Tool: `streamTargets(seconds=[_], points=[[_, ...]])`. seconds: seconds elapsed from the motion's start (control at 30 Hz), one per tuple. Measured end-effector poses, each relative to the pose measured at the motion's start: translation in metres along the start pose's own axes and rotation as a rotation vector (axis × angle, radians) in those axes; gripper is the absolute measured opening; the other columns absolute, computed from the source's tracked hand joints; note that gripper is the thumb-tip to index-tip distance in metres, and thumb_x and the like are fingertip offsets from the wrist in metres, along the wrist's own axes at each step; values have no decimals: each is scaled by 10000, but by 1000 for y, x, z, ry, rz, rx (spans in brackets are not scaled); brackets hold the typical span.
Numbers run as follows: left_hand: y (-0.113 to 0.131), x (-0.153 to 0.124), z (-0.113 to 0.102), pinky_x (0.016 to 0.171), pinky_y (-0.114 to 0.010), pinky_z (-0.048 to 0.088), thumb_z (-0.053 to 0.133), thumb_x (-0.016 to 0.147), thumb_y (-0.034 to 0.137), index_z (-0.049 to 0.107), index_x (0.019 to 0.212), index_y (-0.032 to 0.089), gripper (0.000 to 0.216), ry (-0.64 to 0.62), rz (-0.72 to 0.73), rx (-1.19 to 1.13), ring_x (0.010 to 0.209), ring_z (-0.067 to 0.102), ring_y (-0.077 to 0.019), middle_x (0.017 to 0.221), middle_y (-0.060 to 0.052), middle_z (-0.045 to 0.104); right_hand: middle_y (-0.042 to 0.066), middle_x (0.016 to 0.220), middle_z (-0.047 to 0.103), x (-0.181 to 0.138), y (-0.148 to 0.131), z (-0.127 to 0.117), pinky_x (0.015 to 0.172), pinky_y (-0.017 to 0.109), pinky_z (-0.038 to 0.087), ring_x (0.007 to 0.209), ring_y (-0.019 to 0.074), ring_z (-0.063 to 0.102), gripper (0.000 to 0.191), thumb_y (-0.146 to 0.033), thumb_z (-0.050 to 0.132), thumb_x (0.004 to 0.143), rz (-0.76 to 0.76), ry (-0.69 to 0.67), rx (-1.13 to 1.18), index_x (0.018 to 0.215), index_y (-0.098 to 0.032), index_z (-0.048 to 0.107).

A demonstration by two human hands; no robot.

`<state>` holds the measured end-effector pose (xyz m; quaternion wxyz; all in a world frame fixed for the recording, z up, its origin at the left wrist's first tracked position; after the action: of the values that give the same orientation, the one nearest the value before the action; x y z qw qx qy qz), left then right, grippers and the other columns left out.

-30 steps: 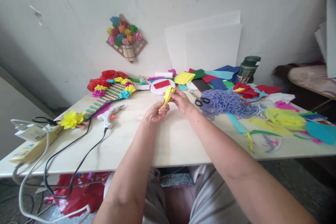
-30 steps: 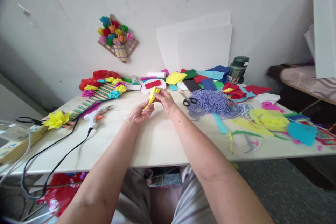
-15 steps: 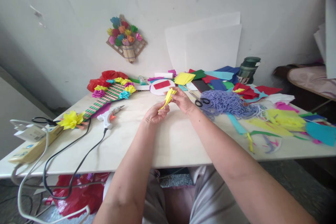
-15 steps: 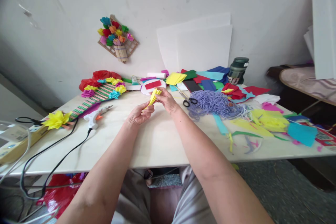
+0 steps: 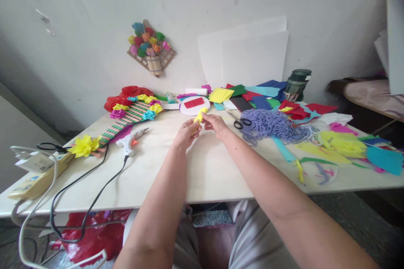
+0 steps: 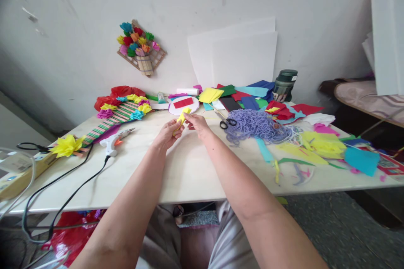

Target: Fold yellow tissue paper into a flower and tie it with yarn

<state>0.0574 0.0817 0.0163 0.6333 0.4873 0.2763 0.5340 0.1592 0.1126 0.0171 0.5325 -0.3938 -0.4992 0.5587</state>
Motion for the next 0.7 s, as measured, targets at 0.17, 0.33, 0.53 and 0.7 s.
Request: streamTargets(seconds=[0.17, 0.33, 0.53, 0.7], points=[[0, 2, 2, 399, -158, 296, 615, 712, 392, 493, 849, 141, 311, 3, 53, 190, 392, 333, -12, 593, 17, 529, -58, 481, 406, 2, -1, -1, 477, 214, 355, 458, 55, 382, 341, -441, 694, 543, -73, 42, -14, 546, -148, 518], [-1, 4, 0, 468, -189, 380, 606, 711, 420, 474, 857, 142, 340, 29, 81, 274, 441, 425, -33, 674, -8, 582, -59, 457, 423, 5, 2, -4, 470, 222, 333, 435, 51, 368, 313, -387, 711, 514, -61, 46, 67, 532, -144, 514], [-2, 3, -2, 636, -264, 455, 589, 717, 446, 503, 870, 131, 361, 19, 50, 283, 579, 558, -87, 834, -81, 637, -61, 420, 412, 4, -3, -4, 444, 221, 289, 415, 46, 347, 302, -351, 717, 505, -102, 36, 103, 498, -145, 496], [-3, 3, -7, 667, -304, 468, 556, 711, 515, 569, 866, 108, 435, 44, 24, 259, 631, 587, -136, 780, -97, 648, -61, 427, 410, 3, -4, -2, 451, 231, 316, 416, 53, 354, 311, -374, 717, 499, -91, 15, 89, 503, -148, 503]])
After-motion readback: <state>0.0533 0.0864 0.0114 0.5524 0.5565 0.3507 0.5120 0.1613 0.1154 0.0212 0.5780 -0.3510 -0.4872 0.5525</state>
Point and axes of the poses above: each hand's wrist, its own x-axis towards the middle knuckle, its own z-axis out of the palm, y = z × x, the point moved 8 cm from there along x, towards the middle knuckle
